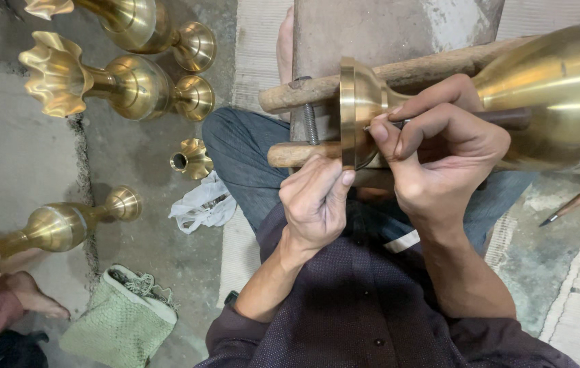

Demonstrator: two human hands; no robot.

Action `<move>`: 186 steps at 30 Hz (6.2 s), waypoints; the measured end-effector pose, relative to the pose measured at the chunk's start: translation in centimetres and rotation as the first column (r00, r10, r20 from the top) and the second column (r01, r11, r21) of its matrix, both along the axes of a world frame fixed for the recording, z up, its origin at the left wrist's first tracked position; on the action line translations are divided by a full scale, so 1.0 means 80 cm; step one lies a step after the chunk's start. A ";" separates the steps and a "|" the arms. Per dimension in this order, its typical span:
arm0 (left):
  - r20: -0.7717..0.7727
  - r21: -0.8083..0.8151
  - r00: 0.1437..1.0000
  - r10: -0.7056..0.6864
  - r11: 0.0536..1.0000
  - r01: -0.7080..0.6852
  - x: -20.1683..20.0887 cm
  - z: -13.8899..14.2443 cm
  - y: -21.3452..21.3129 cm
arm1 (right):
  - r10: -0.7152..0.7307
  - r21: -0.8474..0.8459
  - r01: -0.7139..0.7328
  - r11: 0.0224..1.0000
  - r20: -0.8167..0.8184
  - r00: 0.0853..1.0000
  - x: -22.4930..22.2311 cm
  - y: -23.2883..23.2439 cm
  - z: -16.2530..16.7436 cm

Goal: The person sits on the workshop floor with a brass vase clamped in a wooden vise and engraves decorative patterns into its surface using a small hand chisel, striking and guiding the tool around the vase's flared base and stem while rotating the vase to reach new areas.

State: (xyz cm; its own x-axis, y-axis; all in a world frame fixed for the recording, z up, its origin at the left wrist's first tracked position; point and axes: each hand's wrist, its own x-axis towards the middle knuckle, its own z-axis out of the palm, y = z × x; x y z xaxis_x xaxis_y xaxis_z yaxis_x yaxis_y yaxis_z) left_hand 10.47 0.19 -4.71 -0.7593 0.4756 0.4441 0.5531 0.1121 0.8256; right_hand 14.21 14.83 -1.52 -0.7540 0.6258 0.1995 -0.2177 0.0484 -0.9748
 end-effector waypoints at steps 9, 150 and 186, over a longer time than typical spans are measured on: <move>0.162 -0.111 0.981 0.105 0.990 -0.087 0.003 0.027 0.005 | -0.016 0.065 0.016 0.998 0.007 1.000 0.003 0.001 -0.006; -0.065 -0.110 0.998 0.000 0.994 -0.007 0.005 -0.006 0.002 | -0.072 0.018 0.071 0.997 0.062 0.995 -0.003 0.000 -0.002; -0.073 -0.100 0.997 -0.007 0.995 0.000 0.000 -0.014 -0.002 | -0.026 0.064 0.025 0.998 0.023 0.999 0.005 0.002 -0.011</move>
